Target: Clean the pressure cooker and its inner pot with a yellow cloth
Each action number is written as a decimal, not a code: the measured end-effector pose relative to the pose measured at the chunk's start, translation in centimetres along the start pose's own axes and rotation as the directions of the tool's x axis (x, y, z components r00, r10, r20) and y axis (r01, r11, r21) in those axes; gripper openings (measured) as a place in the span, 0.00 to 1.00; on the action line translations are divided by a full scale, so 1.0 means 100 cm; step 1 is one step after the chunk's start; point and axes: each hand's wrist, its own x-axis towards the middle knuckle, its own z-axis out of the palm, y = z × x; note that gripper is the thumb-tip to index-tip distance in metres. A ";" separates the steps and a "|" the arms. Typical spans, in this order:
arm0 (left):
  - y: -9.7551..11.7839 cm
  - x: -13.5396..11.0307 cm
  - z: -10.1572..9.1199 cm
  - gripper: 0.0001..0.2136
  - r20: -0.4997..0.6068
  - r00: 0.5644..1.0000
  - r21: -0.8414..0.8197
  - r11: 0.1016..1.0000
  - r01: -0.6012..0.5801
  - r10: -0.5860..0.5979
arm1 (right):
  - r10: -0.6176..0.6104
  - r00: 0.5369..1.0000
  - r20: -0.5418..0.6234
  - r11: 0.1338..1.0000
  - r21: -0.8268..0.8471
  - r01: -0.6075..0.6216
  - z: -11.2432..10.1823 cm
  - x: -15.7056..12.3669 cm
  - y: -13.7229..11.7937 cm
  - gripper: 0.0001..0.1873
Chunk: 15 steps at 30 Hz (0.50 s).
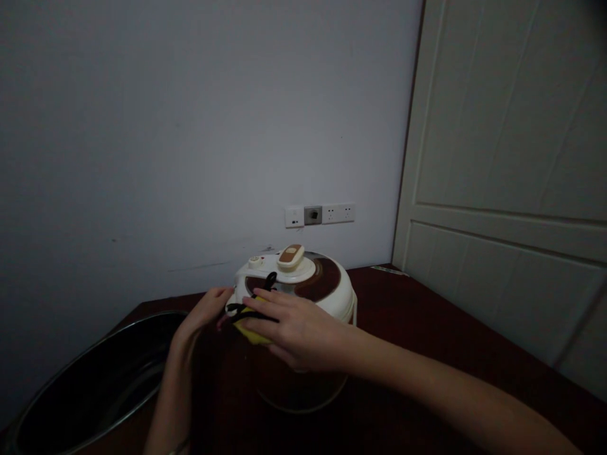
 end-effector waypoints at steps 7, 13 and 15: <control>0.002 -0.002 0.003 0.18 0.004 1.000 0.025 1.000 -0.006 0.006 | 0.248 0.956 -0.155 0.945 0.254 -0.204 -0.018 -0.079 0.029 0.25; 0.001 -0.001 0.001 0.18 0.015 1.000 0.034 0.999 0.001 -0.002 | 0.345 0.855 -0.387 0.931 0.260 -0.257 0.001 -0.105 0.031 0.25; 0.000 -0.001 0.002 0.18 0.019 1.000 0.031 0.999 -0.008 0.007 | 0.265 0.882 -0.390 0.961 0.179 -0.210 0.005 -0.103 0.019 0.25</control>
